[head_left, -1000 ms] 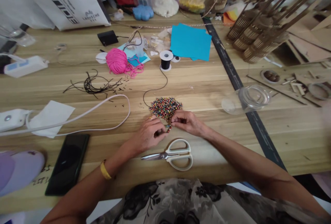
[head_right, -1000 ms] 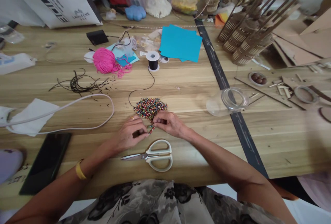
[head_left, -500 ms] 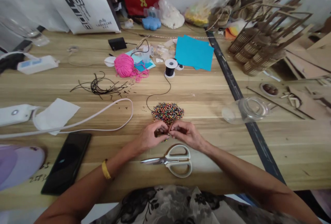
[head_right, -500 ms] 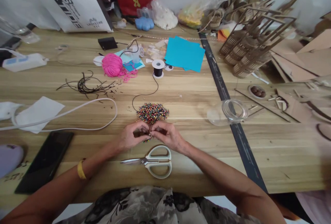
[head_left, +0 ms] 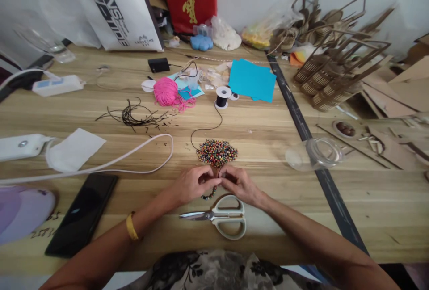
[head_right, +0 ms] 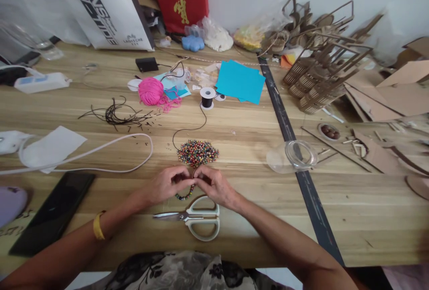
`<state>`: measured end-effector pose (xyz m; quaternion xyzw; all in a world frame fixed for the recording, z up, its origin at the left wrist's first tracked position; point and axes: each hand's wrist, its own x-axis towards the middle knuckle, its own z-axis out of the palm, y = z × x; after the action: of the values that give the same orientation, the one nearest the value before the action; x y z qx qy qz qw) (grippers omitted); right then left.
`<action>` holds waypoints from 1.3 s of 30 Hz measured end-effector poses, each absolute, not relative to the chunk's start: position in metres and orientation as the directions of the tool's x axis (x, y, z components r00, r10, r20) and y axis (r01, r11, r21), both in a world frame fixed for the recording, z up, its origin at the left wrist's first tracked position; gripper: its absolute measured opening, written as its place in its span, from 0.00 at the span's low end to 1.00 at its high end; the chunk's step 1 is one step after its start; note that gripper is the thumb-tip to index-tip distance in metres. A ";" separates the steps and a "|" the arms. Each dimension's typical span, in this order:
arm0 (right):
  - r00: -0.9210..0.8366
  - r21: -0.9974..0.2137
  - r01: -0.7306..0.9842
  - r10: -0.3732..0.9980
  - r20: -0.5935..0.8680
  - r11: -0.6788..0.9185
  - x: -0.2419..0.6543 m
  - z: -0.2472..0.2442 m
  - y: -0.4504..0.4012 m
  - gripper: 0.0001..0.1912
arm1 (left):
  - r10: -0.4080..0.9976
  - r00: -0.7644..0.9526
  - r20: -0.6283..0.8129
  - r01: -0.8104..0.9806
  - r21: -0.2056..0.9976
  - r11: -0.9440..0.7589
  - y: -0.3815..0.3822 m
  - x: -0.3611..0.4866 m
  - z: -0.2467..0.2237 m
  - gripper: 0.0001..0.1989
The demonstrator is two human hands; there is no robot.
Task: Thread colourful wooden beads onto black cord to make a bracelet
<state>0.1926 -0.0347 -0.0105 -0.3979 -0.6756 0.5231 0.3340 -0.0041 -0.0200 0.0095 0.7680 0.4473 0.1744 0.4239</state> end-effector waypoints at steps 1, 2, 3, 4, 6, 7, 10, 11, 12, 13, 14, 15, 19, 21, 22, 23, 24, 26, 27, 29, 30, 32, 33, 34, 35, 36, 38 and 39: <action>-0.478 -0.965 0.207 0.877 0.045 0.162 0.192 -0.009 -0.035 0.09 | 0.843 0.531 -0.093 0.532 0.810 -0.246 -0.019 -0.005 0.013 0.14; -0.497 -0.956 0.224 0.866 0.054 0.188 0.192 -0.007 -0.035 0.08 | 0.851 0.521 -0.067 0.521 0.815 -0.254 -0.018 -0.005 0.015 0.15; -0.514 -0.946 0.240 0.855 0.065 0.216 0.191 -0.005 -0.035 0.07 | 0.857 0.514 -0.034 0.500 0.823 -0.268 -0.017 -0.005 0.016 0.15; -0.532 -0.933 0.258 0.843 0.079 0.250 0.190 -0.003 -0.036 0.07 | 0.861 0.508 0.000 0.476 0.834 -0.280 -0.016 -0.005 0.016 0.15; -0.568 -0.897 0.294 0.815 0.115 0.331 0.188 -0.002 -0.037 0.06 | 0.867 0.496 0.052 0.420 0.859 -0.293 -0.016 -0.003 0.013 0.13; -0.581 -0.874 0.311 0.802 0.137 0.374 0.187 -0.002 -0.038 0.06 | 0.869 0.491 0.063 0.394 0.874 -0.286 -0.016 -0.002 0.011 0.12; -0.601 -0.818 0.336 0.775 0.196 0.467 0.184 -0.003 -0.040 0.05 | 0.865 0.498 0.057 0.304 0.923 -0.236 -0.015 0.002 0.005 0.11; -0.606 -0.808 0.335 0.768 0.209 0.484 0.184 -0.004 -0.040 0.05 | 0.863 0.501 0.056 0.268 0.939 -0.216 -0.015 0.002 0.004 0.10; -0.611 -0.801 0.334 0.762 0.217 0.496 0.184 -0.004 -0.040 0.05 | 0.864 0.500 0.060 0.225 0.954 -0.196 -0.014 0.003 0.004 0.09; -0.616 -0.797 0.335 0.757 0.218 0.503 0.184 -0.004 -0.040 0.05 | 0.867 0.494 0.066 0.176 0.969 -0.174 -0.013 0.003 0.004 0.08; -0.621 -0.794 0.337 0.754 0.216 0.505 0.184 -0.004 -0.040 0.05 | 0.871 0.486 0.068 0.123 0.982 -0.145 -0.013 0.003 0.005 0.07; -0.622 -0.794 0.340 0.754 0.212 0.504 0.184 -0.004 -0.040 0.05 | 0.873 0.483 0.059 0.071 0.992 -0.106 -0.012 0.003 0.006 0.07; -0.615 -0.820 0.331 0.766 0.188 0.467 0.186 -0.004 -0.039 0.04 | 0.872 0.485 -0.067 -0.088 0.988 0.125 -0.011 -0.001 0.014 0.06; -0.608 -0.833 0.332 0.776 0.170 0.443 0.187 -0.005 -0.039 0.04 | 0.901 0.417 -0.120 -0.170 0.963 0.207 -0.009 -0.004 0.017 0.07; -0.603 -0.838 0.339 0.782 0.156 0.428 0.187 -0.005 -0.039 0.04 | 0.918 0.369 -0.146 -0.220 0.946 0.239 -0.007 -0.006 0.018 0.08; -0.596 -0.843 0.346 0.790 0.141 0.412 0.187 -0.005 -0.039 0.04 | 0.930 0.323 -0.175 -0.272 0.924 0.269 -0.005 -0.008 0.019 0.10; -0.589 -0.848 0.353 0.798 0.127 0.395 0.187 -0.005 -0.039 0.04 | 0.936 0.284 -0.210 -0.319 0.900 0.298 -0.002 -0.010 0.020 0.11; -0.579 -0.861 0.358 0.809 0.098 0.361 0.187 -0.004 -0.039 0.05 | 0.929 0.240 -0.282 -0.348 0.868 0.354 0.001 -0.016 0.020 0.11; -0.577 -0.867 0.358 0.812 0.087 0.347 0.187 -0.004 -0.039 0.05 | 0.923 0.222 -0.313 -0.331 0.867 0.373 0.002 -0.020 0.020 0.12; -0.580 -0.875 0.352 0.811 0.075 0.333 0.187 -0.003 -0.038 0.05 | 0.911 0.203 -0.360 -0.252 0.880 0.403 0.000 -0.028 0.019 0.13; -0.583 -0.876 0.349 0.809 0.075 0.333 0.187 -0.003 -0.038 0.06 | 0.906 0.193 -0.377 -0.197 0.889 0.412 -0.002 -0.032 0.018 0.13; -0.588 -0.880 0.335 0.804 0.085 0.338 0.187 -0.003 -0.037 0.06 | 0.903 0.164 -0.398 -0.078 0.907 0.414 -0.006 -0.039 0.018 0.15; -0.589 -0.883 0.327 0.803 0.089 0.338 0.187 -0.003 -0.036 0.07 | 0.908 0.138 -0.395 -0.027 0.915 0.402 -0.009 -0.043 0.018 0.15; -0.590 -0.887 0.320 0.803 0.089 0.334 0.187 -0.002 -0.036 0.07 | 0.917 0.117 -0.381 0.019 0.924 0.381 -0.011 -0.047 0.019 0.16; -0.590 -0.892 0.314 0.803 0.086 0.326 0.187 -0.002 -0.036 0.07 | 0.925 0.095 -0.368 0.066 0.929 0.363 -0.013 -0.050 0.019 0.16; -0.587 -0.898 0.311 0.806 0.077 0.312 0.187 -0.002 -0.036 0.07 | 0.931 0.079 -0.355 0.120 0.931 0.345 -0.014 -0.053 0.020 0.16; -0.574 -0.911 0.307 0.817 0.051 0.274 0.188 -0.002 -0.035 0.07 | 0.939 0.077 -0.335 0.252 0.918 0.307 -0.017 -0.059 0.022 0.18; -0.568 -0.920 0.302 0.822 0.037 0.250 0.189 -0.002 -0.035 0.08 | 0.943 0.083 -0.322 0.329 0.902 0.280 -0.017 -0.062 0.023 0.19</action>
<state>0.1888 -0.0352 -0.0022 -0.3783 -0.7428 0.4817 0.2703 -0.0618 -0.0172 0.0228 0.5219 0.6091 0.2962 0.5185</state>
